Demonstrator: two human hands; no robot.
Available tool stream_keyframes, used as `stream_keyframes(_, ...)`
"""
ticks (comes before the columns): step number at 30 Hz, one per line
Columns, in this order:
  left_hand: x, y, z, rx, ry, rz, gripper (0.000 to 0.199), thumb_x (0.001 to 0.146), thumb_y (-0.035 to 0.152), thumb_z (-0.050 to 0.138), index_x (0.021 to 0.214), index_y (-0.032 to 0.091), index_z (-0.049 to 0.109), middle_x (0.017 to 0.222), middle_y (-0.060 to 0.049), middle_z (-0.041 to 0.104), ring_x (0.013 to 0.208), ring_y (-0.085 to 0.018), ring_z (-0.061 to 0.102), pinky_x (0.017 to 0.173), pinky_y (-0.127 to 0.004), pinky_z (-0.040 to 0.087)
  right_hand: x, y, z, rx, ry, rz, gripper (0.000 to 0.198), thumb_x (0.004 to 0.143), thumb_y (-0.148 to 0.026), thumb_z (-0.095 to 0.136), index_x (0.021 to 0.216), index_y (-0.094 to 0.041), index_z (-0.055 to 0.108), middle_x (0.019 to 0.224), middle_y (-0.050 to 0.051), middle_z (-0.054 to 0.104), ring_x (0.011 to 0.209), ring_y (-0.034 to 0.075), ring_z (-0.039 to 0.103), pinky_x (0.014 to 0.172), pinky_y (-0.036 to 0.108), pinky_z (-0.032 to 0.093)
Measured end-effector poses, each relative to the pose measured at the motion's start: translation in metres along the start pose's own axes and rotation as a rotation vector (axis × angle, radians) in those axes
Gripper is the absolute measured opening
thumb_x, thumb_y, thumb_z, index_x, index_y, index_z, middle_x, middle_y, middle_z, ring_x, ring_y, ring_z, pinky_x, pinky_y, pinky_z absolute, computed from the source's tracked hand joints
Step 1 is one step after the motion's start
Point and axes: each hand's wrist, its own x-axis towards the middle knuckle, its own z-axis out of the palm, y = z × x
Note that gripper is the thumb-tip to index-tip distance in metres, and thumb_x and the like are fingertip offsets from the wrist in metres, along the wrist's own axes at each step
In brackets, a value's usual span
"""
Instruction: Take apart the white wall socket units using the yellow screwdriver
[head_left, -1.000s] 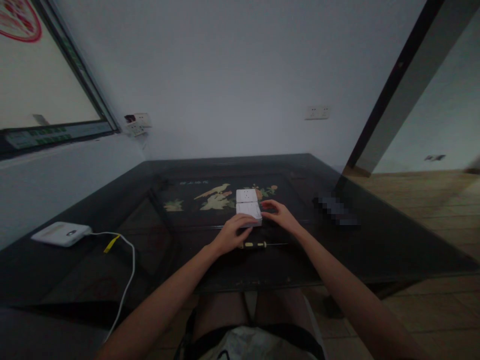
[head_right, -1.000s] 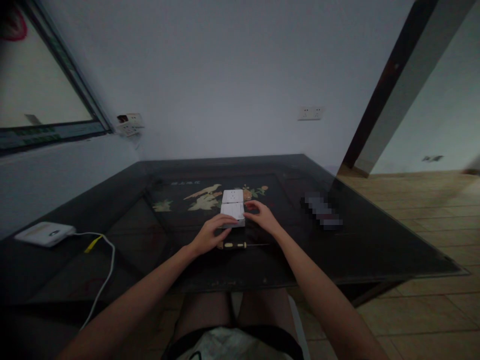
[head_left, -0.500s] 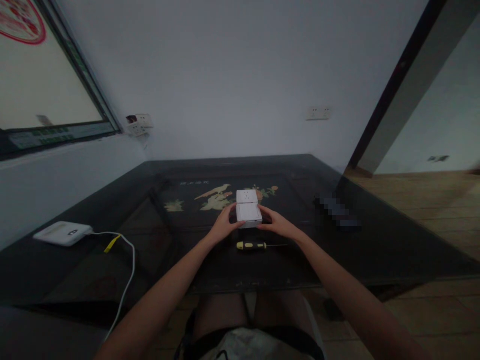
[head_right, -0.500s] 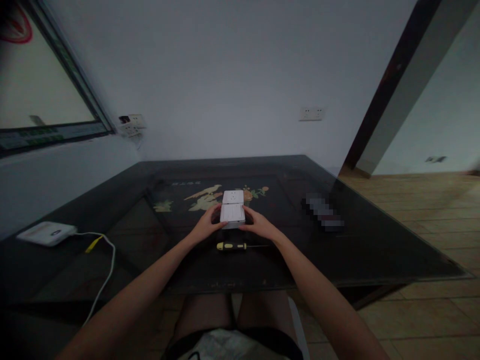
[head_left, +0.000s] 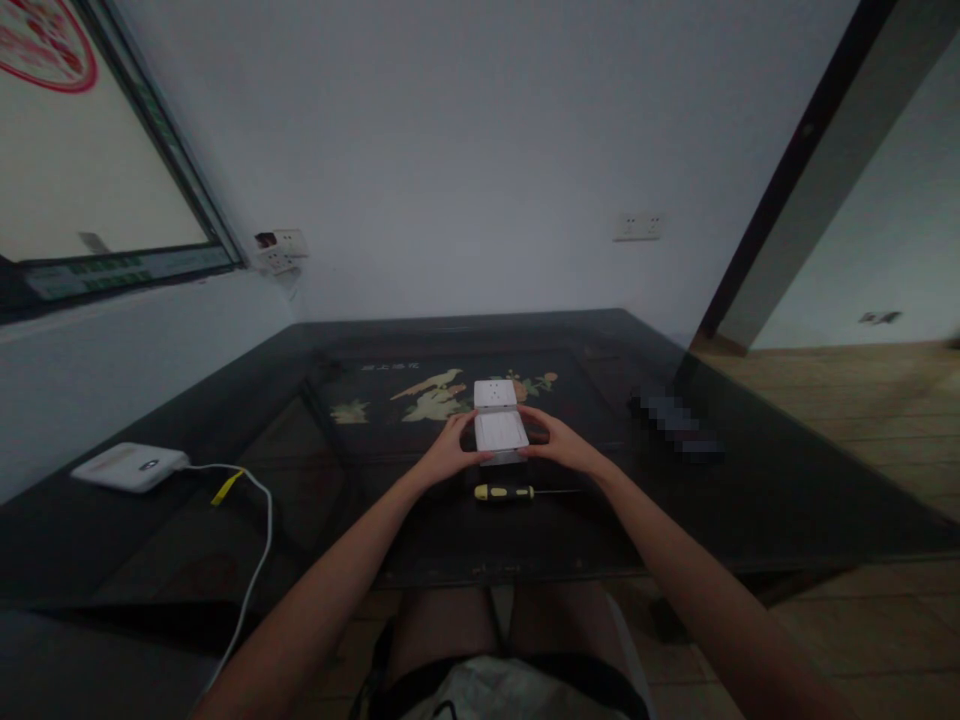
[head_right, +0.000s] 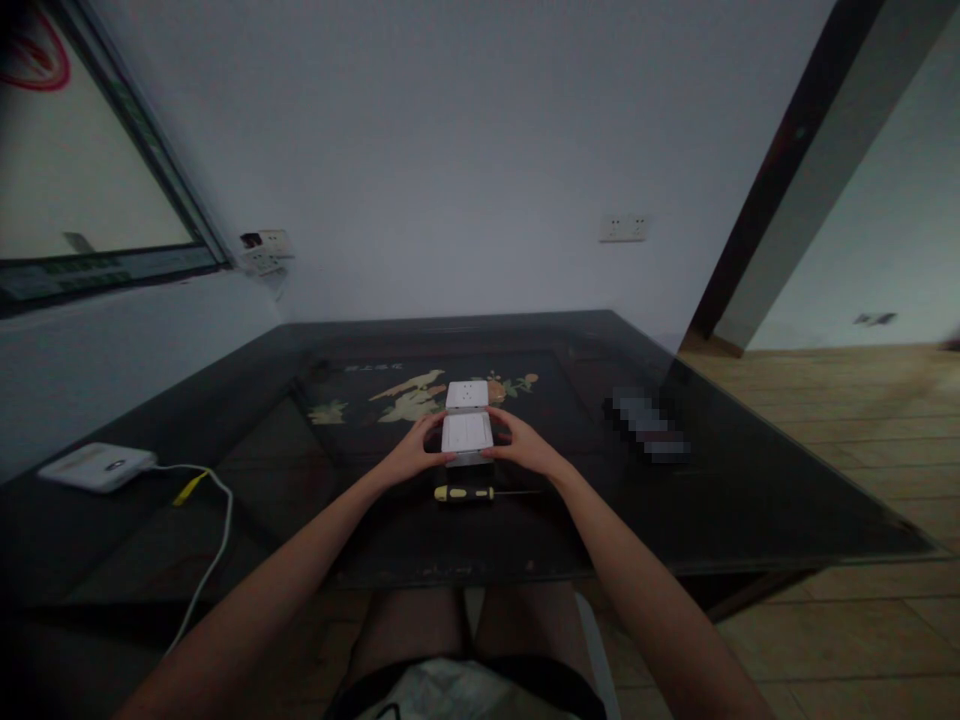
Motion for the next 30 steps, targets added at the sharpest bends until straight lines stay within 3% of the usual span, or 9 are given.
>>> stream_keyframes(6, -0.001, 0.004, 0.001, 0.04, 0.005, 0.027, 0.074, 0.069, 0.033, 0.077, 0.134, 0.02, 0.045, 0.136, -0.016, 0.047, 0.127, -0.031, 0.046, 0.106, -0.052, 0.036, 0.0, 0.0, 0.002, -0.01, 0.003, -0.044, 0.067, 0.065, -0.028, 0.079, 0.125, -0.025, 0.05, 0.136, 0.01, 0.047, 0.129, 0.026, 0.043, 0.106, 0.048, 0.039)
stream_keyframes(20, 0.0, 0.006, 0.002, 0.006, 0.027, 0.065, 0.07, 0.07, 0.031, 0.076, 0.132, 0.021, 0.047, 0.137, -0.015, 0.048, 0.126, -0.03, 0.047, 0.102, -0.049, 0.041, 0.0, -0.006, 0.003, -0.04, 0.004, -0.063, 0.064, 0.067, -0.029, 0.077, 0.123, -0.024, 0.047, 0.135, 0.011, 0.044, 0.127, 0.027, 0.043, 0.093, 0.044, 0.05)
stream_keyframes(30, 0.001, 0.024, -0.005, 0.013, 0.082, 0.097, 0.063, 0.075, 0.033, 0.071, 0.131, 0.021, 0.046, 0.138, -0.014, 0.045, 0.128, -0.028, 0.044, 0.099, -0.043, 0.044, 0.0, -0.013, 0.003, -0.063, 0.072, -0.117, 0.063, 0.071, -0.032, 0.074, 0.128, -0.028, 0.045, 0.138, 0.009, 0.045, 0.129, 0.026, 0.042, 0.096, 0.043, 0.047)
